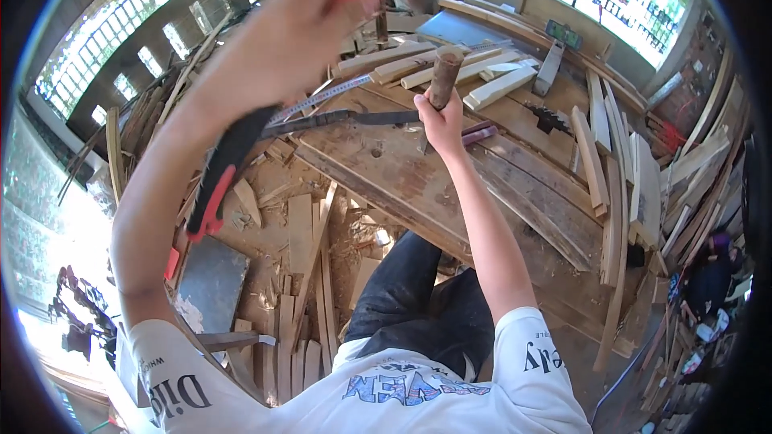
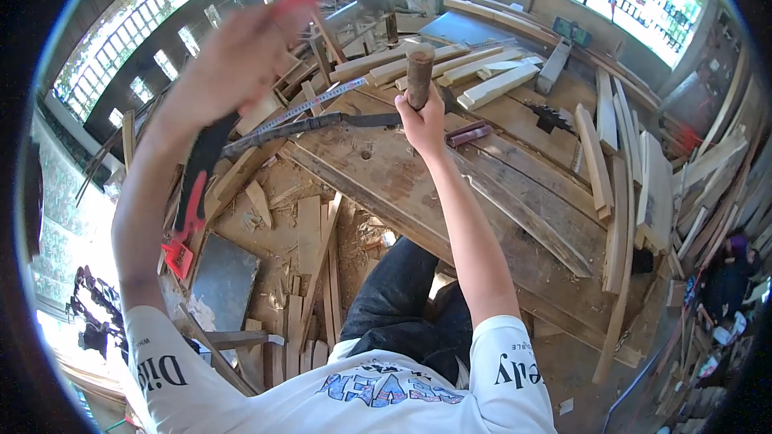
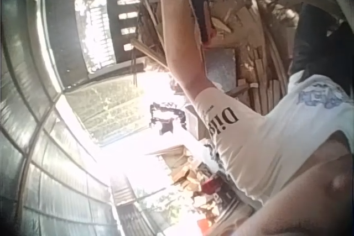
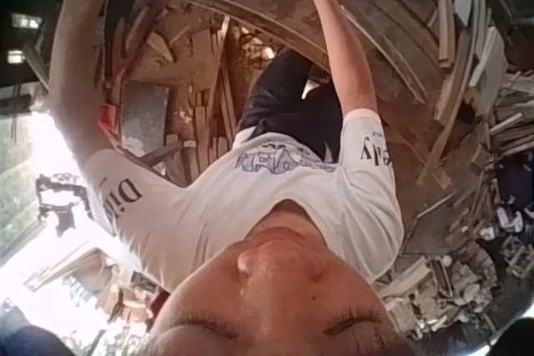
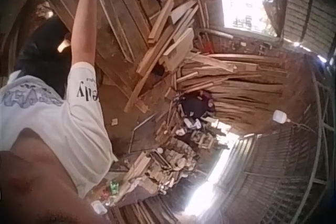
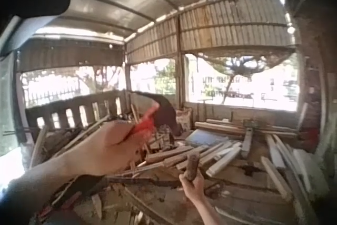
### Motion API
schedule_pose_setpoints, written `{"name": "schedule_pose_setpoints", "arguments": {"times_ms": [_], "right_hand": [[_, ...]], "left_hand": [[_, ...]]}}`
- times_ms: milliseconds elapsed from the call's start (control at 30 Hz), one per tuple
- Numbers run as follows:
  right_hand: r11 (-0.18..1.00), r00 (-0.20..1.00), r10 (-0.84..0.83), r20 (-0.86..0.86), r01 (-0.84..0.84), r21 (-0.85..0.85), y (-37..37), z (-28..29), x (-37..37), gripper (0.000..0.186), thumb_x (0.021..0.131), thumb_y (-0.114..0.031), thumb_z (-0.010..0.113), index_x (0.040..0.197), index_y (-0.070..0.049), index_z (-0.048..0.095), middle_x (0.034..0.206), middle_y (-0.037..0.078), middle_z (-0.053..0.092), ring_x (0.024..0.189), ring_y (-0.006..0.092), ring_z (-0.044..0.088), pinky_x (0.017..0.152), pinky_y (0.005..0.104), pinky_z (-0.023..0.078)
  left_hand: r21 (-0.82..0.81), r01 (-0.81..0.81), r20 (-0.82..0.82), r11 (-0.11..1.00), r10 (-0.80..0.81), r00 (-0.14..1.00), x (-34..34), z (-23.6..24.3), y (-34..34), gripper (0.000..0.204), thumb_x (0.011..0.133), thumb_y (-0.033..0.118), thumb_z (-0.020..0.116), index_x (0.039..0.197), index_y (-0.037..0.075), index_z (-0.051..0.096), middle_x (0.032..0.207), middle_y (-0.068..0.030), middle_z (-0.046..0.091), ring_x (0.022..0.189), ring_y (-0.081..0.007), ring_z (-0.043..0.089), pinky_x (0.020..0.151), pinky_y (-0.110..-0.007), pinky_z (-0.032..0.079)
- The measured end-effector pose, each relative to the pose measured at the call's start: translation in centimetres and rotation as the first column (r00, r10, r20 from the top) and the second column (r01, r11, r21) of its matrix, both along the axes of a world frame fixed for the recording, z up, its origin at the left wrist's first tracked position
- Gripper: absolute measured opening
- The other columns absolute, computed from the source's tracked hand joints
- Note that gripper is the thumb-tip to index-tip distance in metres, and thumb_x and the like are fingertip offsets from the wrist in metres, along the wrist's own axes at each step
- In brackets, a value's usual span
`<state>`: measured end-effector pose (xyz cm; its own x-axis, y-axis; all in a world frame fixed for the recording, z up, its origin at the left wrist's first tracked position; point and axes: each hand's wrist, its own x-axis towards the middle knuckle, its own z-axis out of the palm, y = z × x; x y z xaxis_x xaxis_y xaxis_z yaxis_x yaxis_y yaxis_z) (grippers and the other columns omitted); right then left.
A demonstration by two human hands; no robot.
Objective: Carving and shaping a piece of wood using a chisel, hammer, and a curved blade.
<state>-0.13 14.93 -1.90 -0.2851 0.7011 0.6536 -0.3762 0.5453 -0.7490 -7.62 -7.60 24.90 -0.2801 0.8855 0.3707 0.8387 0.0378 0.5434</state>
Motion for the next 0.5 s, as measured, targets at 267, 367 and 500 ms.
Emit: {"name": "schedule_pose_setpoints", "arguments": {"times_ms": [267, 367, 500], "right_hand": [[0.888, 0.855, -0.083, -0.512, -0.169, -0.427, -1.9, 6.2, 7.1, 0.019, 0.082, 0.000, 0.065, 0.082, -0.008, 0.048, 0.056, -0.003, 0.044, 0.042, 0.0062, 0.039, 0.038, 0.0229, 0.024], [0.934, 0.968, -0.251, -0.020, 0.236, -0.269, -1.3, 8.7, 12.3, 0.015, 0.080, -0.007, 0.067, 0.074, -0.005, 0.053, 0.056, 0.000, 0.051, 0.044, 0.0107, 0.047, 0.042, 0.0270, 0.033], [0.936, 0.551, -0.256, 0.794, 0.347, 0.060, -3.4, 8.9, 12.5, 0.028, 0.078, -0.026, 0.067, 0.085, 0.001, 0.067, 0.062, 0.011, 0.065, 0.056, 0.0201, 0.064, 0.055, 0.0344, 0.052]], "left_hand": [[0.265, -0.002, 0.331, 0.964, -0.089, 0.939, -0.6, -3.5, -4.2, 0.030, 0.100, 0.026, 0.047, 0.082, 0.003, 0.052, 0.055, 0.0050, 0.041, 0.041, -0.0019, 0.037, 0.038, -0.020, 0.028], [0.213, -0.046, 0.431, 0.976, -0.052, 0.901, -0.6, -10.2, -6.0, 0.020, 0.098, 0.018, 0.051, 0.083, 0.004, 0.054, 0.061, 0.0067, 0.044, 0.055, -0.0004, 0.039, 0.046, -0.019, 0.028], [0.036, -0.121, 0.434, 0.992, 0.094, 0.896, -1.3, -20.8, -6.2, 0.019, 0.095, 0.016, 0.055, 0.087, -0.001, 0.056, 0.059, -0.0060, 0.043, 0.058, -0.0108, 0.037, 0.052, -0.030, 0.034]]}}
